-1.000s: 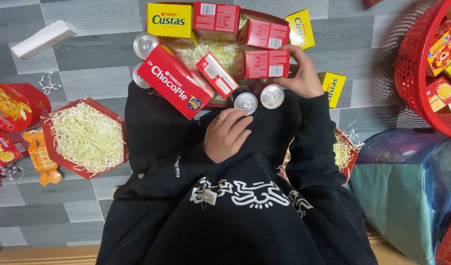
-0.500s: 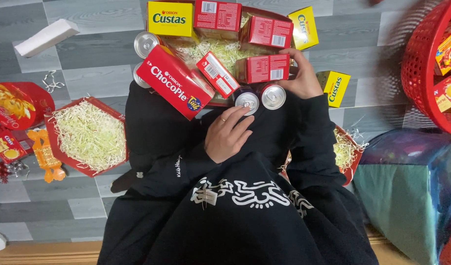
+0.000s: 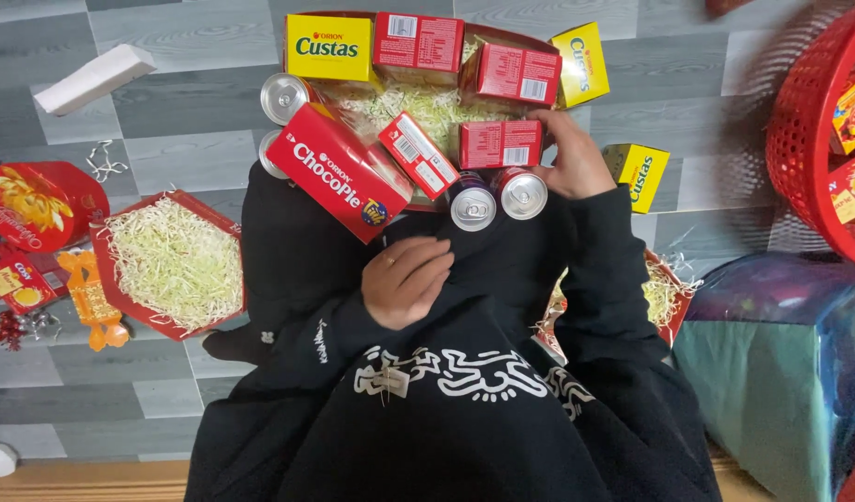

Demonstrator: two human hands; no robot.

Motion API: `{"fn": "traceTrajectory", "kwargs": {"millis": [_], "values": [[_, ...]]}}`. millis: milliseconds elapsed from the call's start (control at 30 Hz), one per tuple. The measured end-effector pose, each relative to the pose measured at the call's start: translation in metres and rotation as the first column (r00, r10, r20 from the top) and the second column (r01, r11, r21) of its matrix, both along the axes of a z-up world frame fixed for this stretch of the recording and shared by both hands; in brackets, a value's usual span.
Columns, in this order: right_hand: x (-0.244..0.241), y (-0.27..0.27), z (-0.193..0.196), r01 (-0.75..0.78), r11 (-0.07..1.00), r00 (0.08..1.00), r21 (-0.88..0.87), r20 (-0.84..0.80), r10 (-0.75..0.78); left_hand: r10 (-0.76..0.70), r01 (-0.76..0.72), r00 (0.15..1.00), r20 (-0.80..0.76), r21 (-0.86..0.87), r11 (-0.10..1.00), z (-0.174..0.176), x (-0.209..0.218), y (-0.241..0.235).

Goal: Arranging snack boxes and beverage cans into a decorative gift basket filled with shredded paper.

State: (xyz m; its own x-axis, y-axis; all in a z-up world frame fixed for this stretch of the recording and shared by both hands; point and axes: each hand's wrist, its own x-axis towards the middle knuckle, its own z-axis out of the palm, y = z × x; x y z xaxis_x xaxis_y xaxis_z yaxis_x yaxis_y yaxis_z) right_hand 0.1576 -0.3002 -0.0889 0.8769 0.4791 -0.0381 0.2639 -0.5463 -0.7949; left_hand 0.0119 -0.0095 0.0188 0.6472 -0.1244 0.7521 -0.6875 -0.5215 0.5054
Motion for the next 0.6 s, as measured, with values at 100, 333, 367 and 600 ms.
{"fn": "traceTrajectory", "kwargs": {"millis": [100,333,367,600], "values": [[-0.001,0.006,0.016,0.021,1.000,0.999,0.006,-0.030,-0.021,0.071,-0.067,0.995,0.073,-0.062,0.996,0.012,-0.006,0.008],[-0.003,0.010,0.028,0.038,0.999,0.997,0.006,-0.061,-0.037,0.175,-0.080,0.951,0.255,-0.342,0.936,0.018,0.018,0.046],[-0.003,0.010,0.028,0.040,0.999,0.998,0.018,-0.053,-0.039,0.266,-0.175,0.926,0.268,-0.320,0.931,0.008,0.014,0.054],[-0.003,0.009,0.037,0.044,0.999,0.997,-0.015,-0.063,-0.045,0.475,-0.451,0.880,-0.015,-0.341,0.825,-0.009,0.030,0.123]]}}
